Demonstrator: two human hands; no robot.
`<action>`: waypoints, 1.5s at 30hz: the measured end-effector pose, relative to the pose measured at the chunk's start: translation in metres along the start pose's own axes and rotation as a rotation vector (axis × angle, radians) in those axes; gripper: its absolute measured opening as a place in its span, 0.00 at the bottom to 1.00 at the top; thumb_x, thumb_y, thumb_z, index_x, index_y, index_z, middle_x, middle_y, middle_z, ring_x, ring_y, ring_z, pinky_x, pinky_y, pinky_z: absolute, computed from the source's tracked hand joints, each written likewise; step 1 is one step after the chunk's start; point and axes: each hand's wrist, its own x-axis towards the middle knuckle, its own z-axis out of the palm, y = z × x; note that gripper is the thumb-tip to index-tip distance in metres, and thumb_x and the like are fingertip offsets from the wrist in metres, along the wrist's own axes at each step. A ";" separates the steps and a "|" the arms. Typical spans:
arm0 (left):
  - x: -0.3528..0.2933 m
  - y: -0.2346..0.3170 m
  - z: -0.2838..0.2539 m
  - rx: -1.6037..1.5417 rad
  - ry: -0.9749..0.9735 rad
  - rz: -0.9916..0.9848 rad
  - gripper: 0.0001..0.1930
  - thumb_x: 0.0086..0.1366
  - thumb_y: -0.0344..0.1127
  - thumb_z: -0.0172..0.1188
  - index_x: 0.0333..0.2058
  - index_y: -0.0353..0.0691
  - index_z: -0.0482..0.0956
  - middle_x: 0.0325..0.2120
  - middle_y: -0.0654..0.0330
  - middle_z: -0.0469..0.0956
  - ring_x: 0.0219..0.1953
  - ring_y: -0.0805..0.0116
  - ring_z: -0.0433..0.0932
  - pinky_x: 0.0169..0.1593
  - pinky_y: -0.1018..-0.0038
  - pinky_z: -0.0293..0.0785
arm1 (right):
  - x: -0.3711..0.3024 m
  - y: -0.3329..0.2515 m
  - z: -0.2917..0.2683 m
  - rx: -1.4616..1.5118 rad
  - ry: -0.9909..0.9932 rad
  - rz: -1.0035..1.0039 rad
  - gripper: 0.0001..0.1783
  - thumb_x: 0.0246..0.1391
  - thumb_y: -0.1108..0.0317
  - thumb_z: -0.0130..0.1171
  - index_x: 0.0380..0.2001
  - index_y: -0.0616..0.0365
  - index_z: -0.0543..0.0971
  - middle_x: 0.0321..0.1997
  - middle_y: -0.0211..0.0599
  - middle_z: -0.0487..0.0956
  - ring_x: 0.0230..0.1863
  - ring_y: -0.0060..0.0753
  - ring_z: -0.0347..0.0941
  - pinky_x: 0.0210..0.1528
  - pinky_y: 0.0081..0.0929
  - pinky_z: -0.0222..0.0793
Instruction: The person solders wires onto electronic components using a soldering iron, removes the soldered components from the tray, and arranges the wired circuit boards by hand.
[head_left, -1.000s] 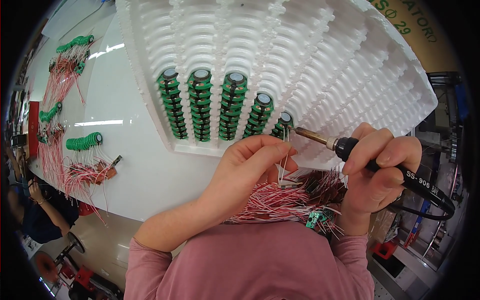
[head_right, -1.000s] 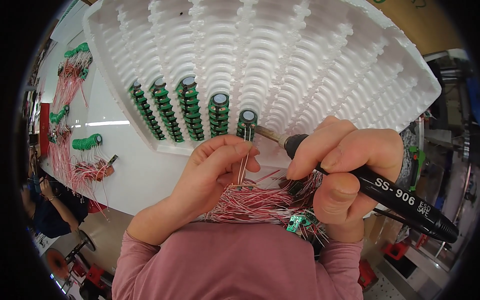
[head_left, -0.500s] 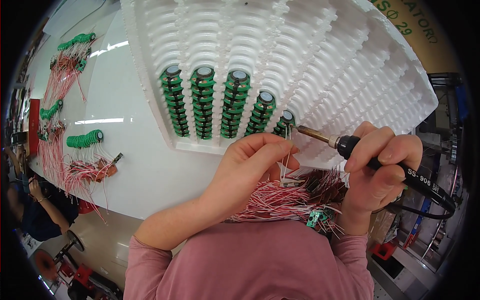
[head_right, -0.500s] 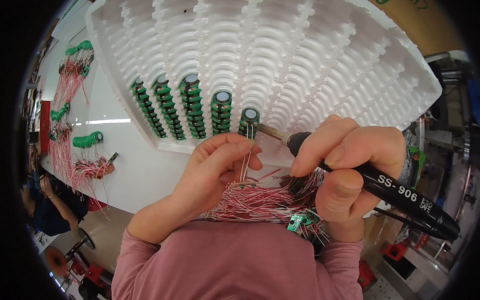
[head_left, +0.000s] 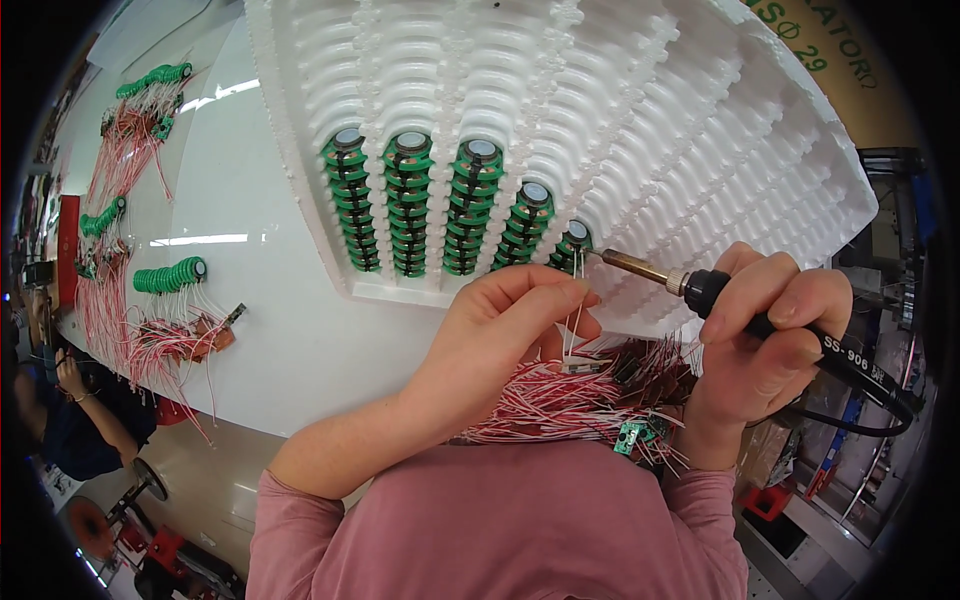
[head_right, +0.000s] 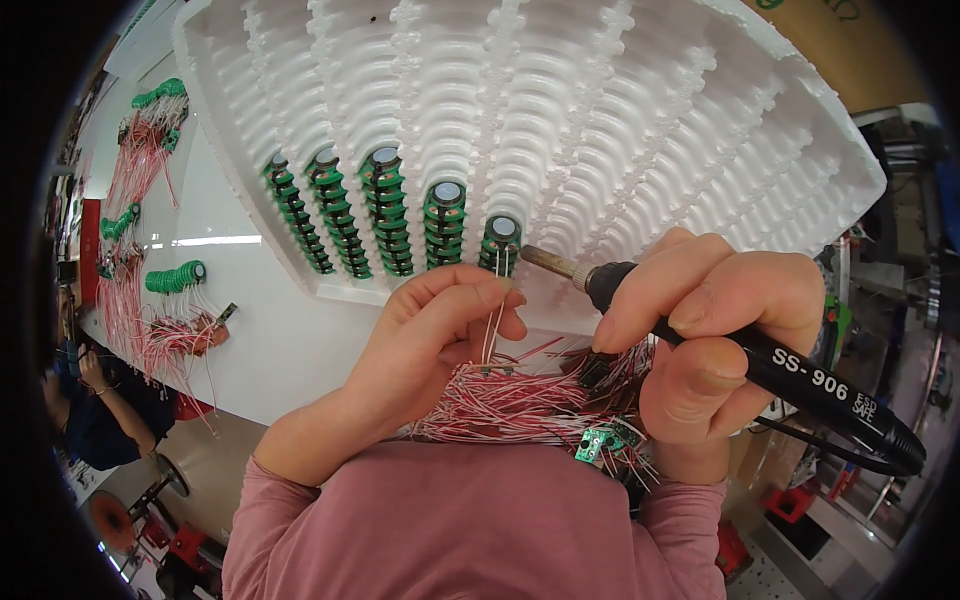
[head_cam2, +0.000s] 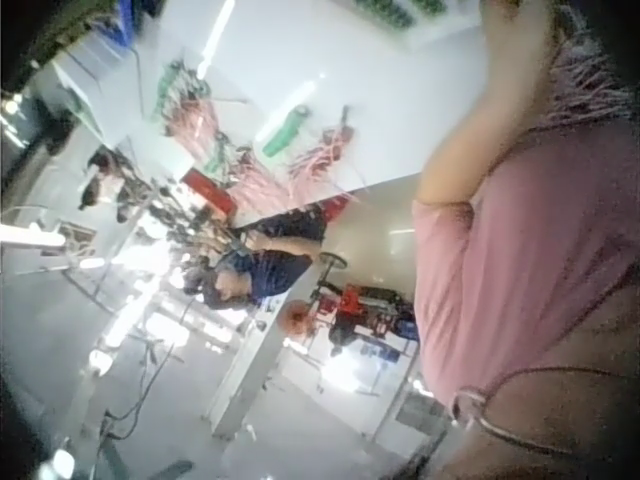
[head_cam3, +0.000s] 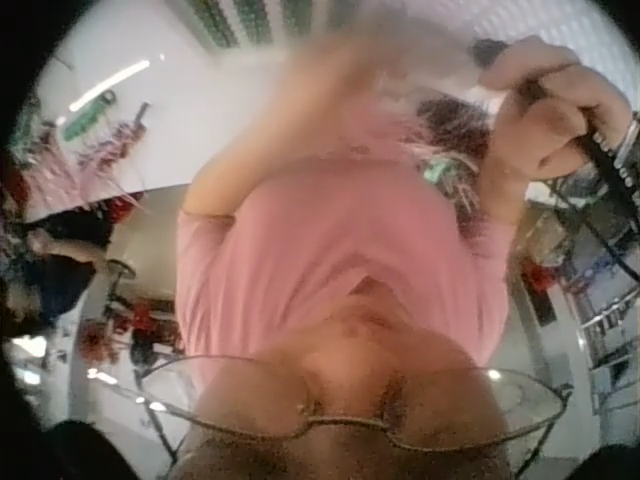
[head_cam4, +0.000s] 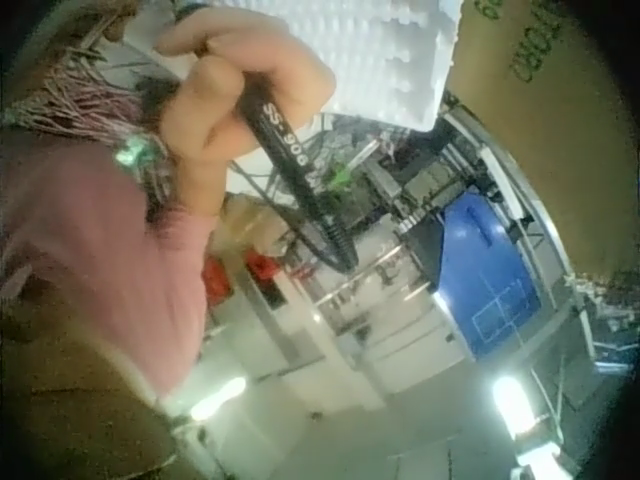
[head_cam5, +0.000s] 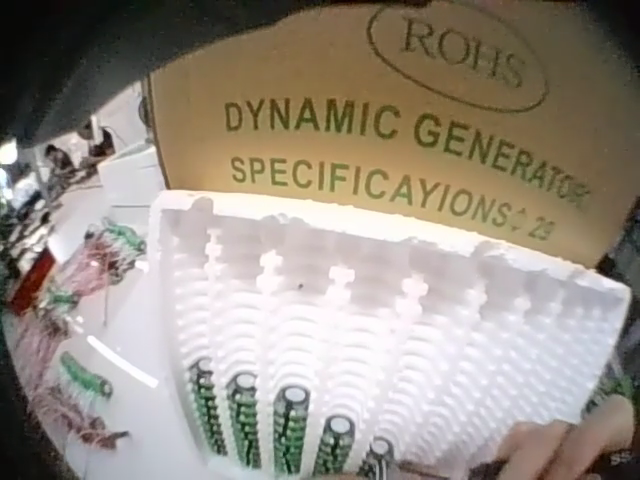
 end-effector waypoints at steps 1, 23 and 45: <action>0.000 0.000 0.000 0.000 0.001 -0.006 0.08 0.56 0.35 0.51 0.30 0.37 0.74 0.21 0.61 0.75 0.16 0.85 0.63 0.19 0.88 0.51 | 0.000 0.000 0.000 -0.001 -0.002 -0.003 0.22 0.46 0.47 0.51 0.26 0.53 0.60 0.13 0.30 0.67 0.13 0.21 0.64 0.19 0.16 0.55; 0.005 -0.007 0.004 0.652 0.163 0.495 0.08 0.55 0.27 0.55 0.34 0.32 0.75 0.26 0.61 0.75 0.23 0.82 0.70 0.21 0.87 0.61 | 0.011 -0.005 -0.024 -0.027 0.049 -0.030 0.18 0.50 0.47 0.47 0.24 0.49 0.61 0.11 0.24 0.65 0.09 0.12 0.54 0.19 0.16 0.44; 0.012 0.002 -0.002 -0.264 -0.103 -0.163 0.13 0.59 0.36 0.50 0.40 0.35 0.71 0.27 0.66 0.71 0.17 0.85 0.55 0.19 0.88 0.51 | 0.011 0.001 0.002 -0.070 0.055 0.099 0.21 0.48 0.45 0.47 0.26 0.50 0.60 0.12 0.26 0.66 0.11 0.14 0.56 0.20 0.15 0.47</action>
